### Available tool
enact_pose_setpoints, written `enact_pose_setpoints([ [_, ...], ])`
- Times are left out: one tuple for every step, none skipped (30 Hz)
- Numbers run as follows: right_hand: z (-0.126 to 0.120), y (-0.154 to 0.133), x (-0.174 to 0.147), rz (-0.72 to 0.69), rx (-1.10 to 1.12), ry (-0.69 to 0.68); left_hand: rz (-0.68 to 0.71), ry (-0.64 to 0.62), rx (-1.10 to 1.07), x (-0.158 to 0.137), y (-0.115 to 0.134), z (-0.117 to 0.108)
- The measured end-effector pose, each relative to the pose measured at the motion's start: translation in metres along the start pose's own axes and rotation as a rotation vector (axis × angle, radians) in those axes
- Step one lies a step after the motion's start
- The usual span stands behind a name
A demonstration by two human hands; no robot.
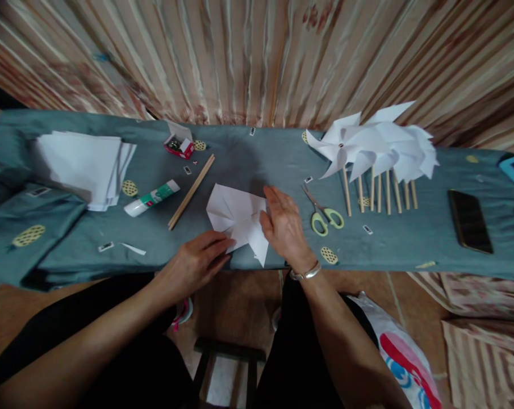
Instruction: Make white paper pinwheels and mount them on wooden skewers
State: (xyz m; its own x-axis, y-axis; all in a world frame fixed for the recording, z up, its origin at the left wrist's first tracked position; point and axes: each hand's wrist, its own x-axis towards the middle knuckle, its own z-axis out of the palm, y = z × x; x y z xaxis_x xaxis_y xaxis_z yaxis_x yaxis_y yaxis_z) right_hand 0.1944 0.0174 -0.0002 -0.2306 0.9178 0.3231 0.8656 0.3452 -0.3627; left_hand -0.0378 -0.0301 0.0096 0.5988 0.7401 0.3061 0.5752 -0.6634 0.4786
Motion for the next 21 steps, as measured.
enact_pose_setpoints([
  [-0.003, 0.003, -0.002, 0.000, -0.036, 0.006, 0.003, 0.000, 0.003, 0.000, 0.000, 0.000],
  [-0.008, 0.007, -0.003, 0.007, -0.076, 0.022, 0.005, 0.001, 0.006, 0.000, 0.000, 0.000],
  [-0.012, 0.010, -0.005, 0.023, -0.118, 0.044, 0.009, 0.003, 0.008, 0.000, -0.001, 0.000],
  [-0.016, 0.013, -0.007, 0.039, -0.150, 0.067, 0.012, 0.004, 0.010, 0.000, -0.001, 0.000],
  [-0.019, 0.014, -0.009, 0.049, -0.166, 0.087, 0.015, 0.006, 0.010, 0.000, -0.001, 0.000],
  [-0.021, 0.015, -0.011, 0.049, -0.165, 0.097, 0.017, 0.006, 0.010, 0.000, 0.000, 0.000],
  [-0.021, 0.014, -0.012, 0.041, -0.148, 0.099, 0.017, 0.008, 0.010, 0.000, 0.000, 0.000],
  [-0.021, 0.012, -0.014, 0.027, -0.122, 0.092, 0.018, 0.009, 0.011, 0.000, 0.000, 0.000],
  [-0.020, 0.010, -0.015, 0.011, -0.096, 0.078, 0.018, 0.011, 0.011, 0.000, 0.000, 0.000],
  [-0.019, 0.008, -0.016, 0.003, -0.078, 0.060, 0.018, 0.012, 0.012, 0.000, -0.001, 0.001],
  [-0.019, 0.007, -0.016, 0.006, -0.072, 0.039, 0.020, 0.016, 0.013, 0.001, -0.001, 0.001],
  [-0.020, 0.007, -0.017, 0.022, -0.083, 0.018, 0.023, 0.019, 0.014, 0.001, -0.001, 0.001],
  [-0.022, 0.009, -0.016, 0.051, -0.115, 0.002, 0.025, 0.022, 0.014, 0.001, -0.001, 0.001],
  [-0.025, 0.011, -0.016, 0.091, -0.163, -0.004, 0.025, 0.022, 0.014, 0.001, -0.001, 0.001],
  [-0.028, 0.014, -0.015, 0.138, -0.221, 0.011, 0.024, 0.023, 0.014, 0.002, 0.000, 0.001],
  [-0.032, 0.018, -0.014, 0.182, -0.281, 0.045, 0.022, 0.023, 0.015, 0.002, 0.000, 0.000],
  [-0.036, 0.021, -0.013, 0.215, -0.328, 0.092, 0.021, 0.022, 0.015, 0.002, 0.000, 0.000],
  [-0.038, 0.024, -0.012, 0.229, -0.349, 0.134, 0.018, 0.023, 0.017, 0.002, 0.001, -0.001],
  [-0.038, 0.024, -0.011, 0.220, -0.336, 0.158, 0.018, 0.026, 0.019, 0.002, 0.001, -0.001],
  [-0.037, 0.024, -0.011, 0.195, -0.292, 0.161, 0.018, 0.028, 0.022, 0.002, 0.001, -0.001],
  [-0.034, 0.022, -0.010, 0.159, -0.230, 0.142, 0.019, 0.032, 0.025, 0.002, 0.001, 0.000],
])
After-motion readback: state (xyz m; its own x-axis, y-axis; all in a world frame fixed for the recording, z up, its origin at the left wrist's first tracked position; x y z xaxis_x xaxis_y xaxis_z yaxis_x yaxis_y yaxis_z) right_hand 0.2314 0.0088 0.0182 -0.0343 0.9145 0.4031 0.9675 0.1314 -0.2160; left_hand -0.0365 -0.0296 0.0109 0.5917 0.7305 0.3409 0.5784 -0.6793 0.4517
